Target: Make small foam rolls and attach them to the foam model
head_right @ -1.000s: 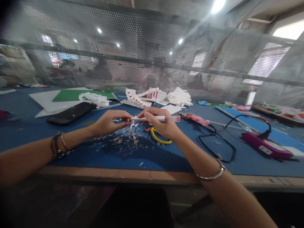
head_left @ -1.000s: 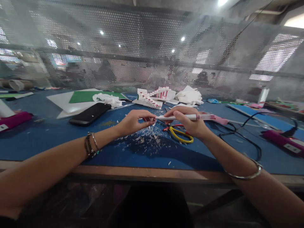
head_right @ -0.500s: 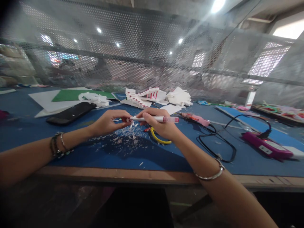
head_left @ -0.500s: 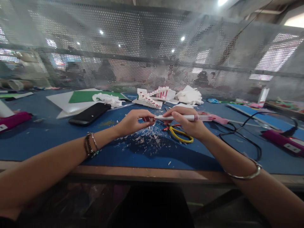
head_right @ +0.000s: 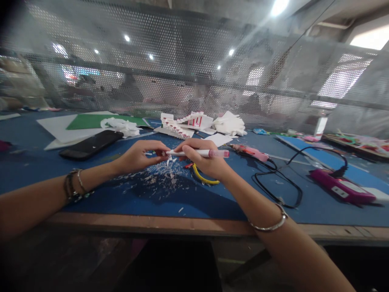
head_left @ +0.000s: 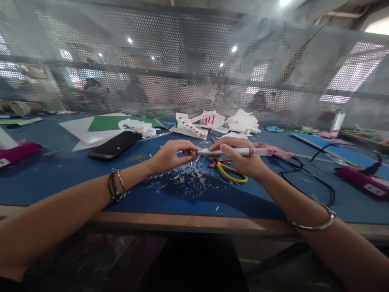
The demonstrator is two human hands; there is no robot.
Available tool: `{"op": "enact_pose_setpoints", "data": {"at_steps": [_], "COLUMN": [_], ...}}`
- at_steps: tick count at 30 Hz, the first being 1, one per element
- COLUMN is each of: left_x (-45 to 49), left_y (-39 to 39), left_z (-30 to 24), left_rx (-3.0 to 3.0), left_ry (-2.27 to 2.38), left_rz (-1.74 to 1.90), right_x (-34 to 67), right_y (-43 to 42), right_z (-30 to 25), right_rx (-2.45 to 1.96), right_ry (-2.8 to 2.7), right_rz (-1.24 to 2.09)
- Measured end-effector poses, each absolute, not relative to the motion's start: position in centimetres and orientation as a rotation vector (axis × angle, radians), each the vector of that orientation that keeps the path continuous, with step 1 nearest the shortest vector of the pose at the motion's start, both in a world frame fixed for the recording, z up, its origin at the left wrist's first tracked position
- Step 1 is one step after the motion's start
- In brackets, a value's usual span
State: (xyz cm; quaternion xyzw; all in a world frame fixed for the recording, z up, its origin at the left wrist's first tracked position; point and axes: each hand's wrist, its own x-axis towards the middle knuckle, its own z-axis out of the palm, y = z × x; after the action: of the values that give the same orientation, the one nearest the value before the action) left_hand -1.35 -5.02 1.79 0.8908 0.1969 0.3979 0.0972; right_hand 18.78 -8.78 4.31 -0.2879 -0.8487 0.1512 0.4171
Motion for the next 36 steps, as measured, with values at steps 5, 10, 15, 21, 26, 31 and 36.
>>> {"op": "enact_pose_setpoints", "data": {"at_steps": [5, 10, 15, 21, 26, 31, 36], "left_x": [-1.37, -1.33, -1.38, -1.40, -1.37, -1.27, -1.25], "left_y": [-4.85, -4.88, -4.95, -4.90, -4.99, -5.01, -4.78], "left_z": [1.71, 1.68, 1.66, 1.60, 1.69, 1.69, 1.48], "left_rx": [2.631, 2.630, 2.637, 2.627, 2.590, 2.601, 2.719], "left_ry": [0.567, 0.566, 0.548, 0.563, 0.560, 0.561, 0.532], "left_rz": [1.178, 1.178, 1.176, 1.178, 1.180, 1.166, 1.202], "right_x": [18.81, 18.82, 18.77, 18.79, 18.79, 18.77, 18.77], "right_y": [-8.72, -8.66, -8.77, -8.77, -8.75, -8.80, -8.79], "right_z": [4.27, 4.26, 4.32, 4.24, 4.27, 4.29, 4.31], "right_rx": [-0.720, -0.721, -0.727, -0.739, -0.744, -0.748, -0.750], "right_ry": [-2.146, -2.133, -2.152, -2.141, -2.145, -2.167, -2.177], "right_rz": [0.382, 0.366, 0.355, 0.341, 0.314, 0.300, 0.276]}}
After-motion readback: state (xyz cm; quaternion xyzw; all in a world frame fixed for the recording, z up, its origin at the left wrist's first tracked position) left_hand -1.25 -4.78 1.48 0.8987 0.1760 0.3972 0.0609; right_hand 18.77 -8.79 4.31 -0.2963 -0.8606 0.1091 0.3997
